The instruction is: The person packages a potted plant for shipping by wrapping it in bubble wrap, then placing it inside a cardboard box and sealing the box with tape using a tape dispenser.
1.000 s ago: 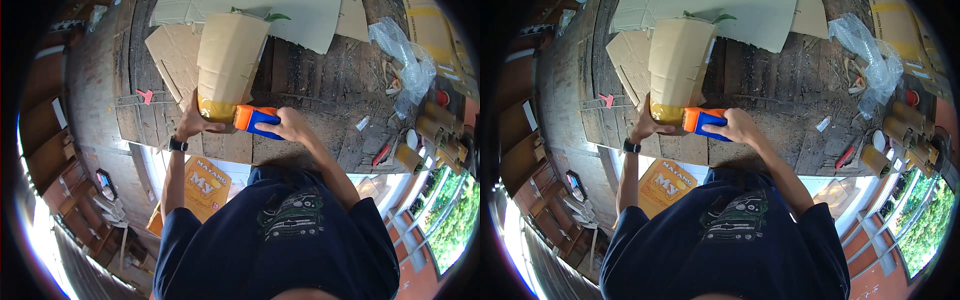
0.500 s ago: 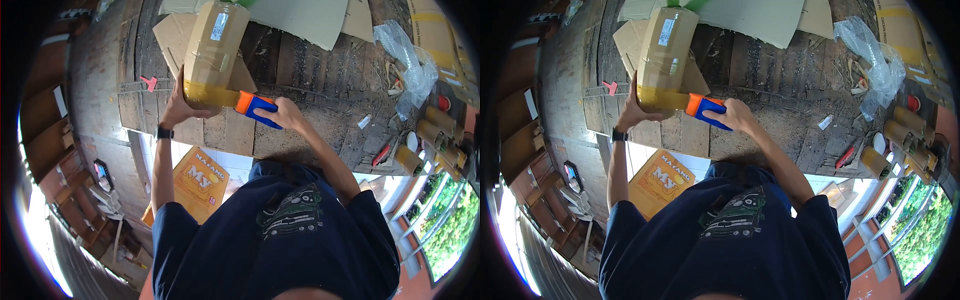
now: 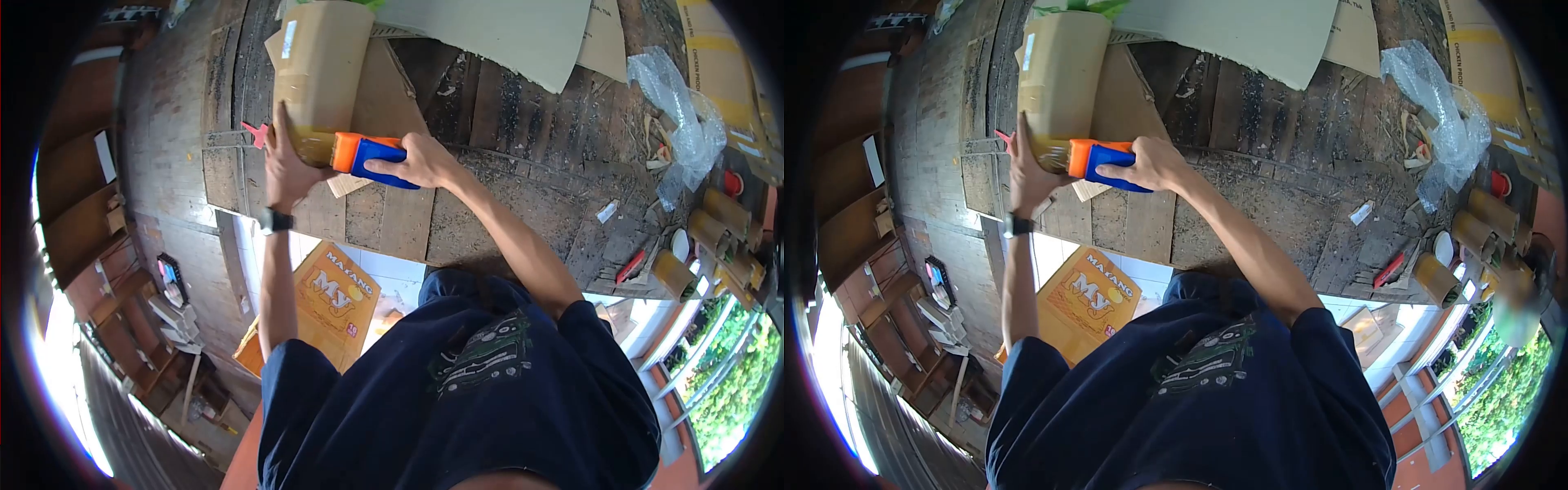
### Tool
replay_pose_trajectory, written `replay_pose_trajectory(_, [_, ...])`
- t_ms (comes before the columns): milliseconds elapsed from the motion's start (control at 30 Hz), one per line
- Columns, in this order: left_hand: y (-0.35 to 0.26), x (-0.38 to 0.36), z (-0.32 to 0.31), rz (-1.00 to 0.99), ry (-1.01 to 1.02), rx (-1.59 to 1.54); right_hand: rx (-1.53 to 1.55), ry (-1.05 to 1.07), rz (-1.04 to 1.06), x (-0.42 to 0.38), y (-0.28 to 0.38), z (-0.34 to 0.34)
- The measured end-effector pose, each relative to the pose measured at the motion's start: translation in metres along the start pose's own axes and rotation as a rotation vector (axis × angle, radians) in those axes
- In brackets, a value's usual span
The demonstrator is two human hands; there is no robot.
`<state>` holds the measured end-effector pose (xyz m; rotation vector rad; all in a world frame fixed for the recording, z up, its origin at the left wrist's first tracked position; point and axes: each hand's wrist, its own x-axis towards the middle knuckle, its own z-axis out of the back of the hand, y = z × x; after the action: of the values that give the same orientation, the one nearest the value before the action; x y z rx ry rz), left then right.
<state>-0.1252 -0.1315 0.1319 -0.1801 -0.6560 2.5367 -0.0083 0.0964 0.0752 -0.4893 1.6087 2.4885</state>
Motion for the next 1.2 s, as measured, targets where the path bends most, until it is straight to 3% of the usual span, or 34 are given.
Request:
replay_pose_trajectory(67, [0.046,0.013,0.004,-0.149,0.079,-0.184,0.077,0.096,-0.066,0.005,0.002,0.000])
replay_pose_trajectory(167, [0.091,0.023,0.007,-0.029,0.214,-0.611,-0.041,0.085,-0.050,0.027,0.005,-0.011])
replay_pose_trajectory(267, [0.110,0.023,0.031,0.003,0.246,0.223,-0.104,0.068,-0.064,0.048,0.017,-0.027])
replay_pose_trajectory(300, [0.118,0.021,0.031,-0.082,0.176,0.384,-0.104,0.082,-0.074,0.050,0.023,-0.027])
replay_pose_trajectory(400, [0.048,0.004,0.026,0.157,0.111,0.155,-0.128,0.111,-0.080,0.058,0.041,-0.024])
replay_pose_trajectory(433, [0.022,-0.003,0.014,0.163,0.012,0.427,-0.130,0.104,-0.077,0.061,0.045,-0.027])
replay_pose_trajectory(533, [0.054,0.003,0.020,0.095,-0.026,0.187,-0.079,0.091,-0.024,0.064,0.056,-0.034])
replay_pose_trajectory(667, [0.116,0.026,0.035,0.102,0.145,-0.250,-0.078,0.119,-0.027,0.061,0.042,-0.031])
replay_pose_trajectory(700, [0.126,0.036,0.041,-0.025,0.165,-0.223,-0.073,0.089,-0.006,0.064,0.032,-0.036])
replay_pose_trajectory(800, [0.155,0.046,0.058,0.140,0.316,0.251,-0.094,0.050,-0.091,0.071,0.053,-0.044])
replay_pose_trajectory(833, [0.149,0.045,0.062,0.195,0.332,0.265,-0.099,0.079,-0.123,0.077,0.060,-0.051])
replay_pose_trajectory(933, [0.122,0.031,0.056,0.094,0.171,0.154,-0.099,0.037,-0.139,0.091,0.073,-0.057])
replay_pose_trajectory(1033, [0.060,0.011,0.034,0.217,-0.032,0.616,-0.142,-0.012,-0.129,0.104,0.088,-0.066])
replay_pose_trajectory(1133, [0.123,0.024,0.055,0.077,-0.109,0.245,-0.148,-0.039,-0.068,0.125,0.115,-0.079])
replay_pose_trajectory(1167, [0.150,0.029,0.069,0.164,-0.025,0.016,-0.136,-0.042,-0.063,0.132,0.126,-0.089])
replay_pose_trajectory(1200, [0.177,0.038,0.078,0.085,0.057,-0.138,-0.099,-0.010,-0.070,0.141,0.131,-0.096])
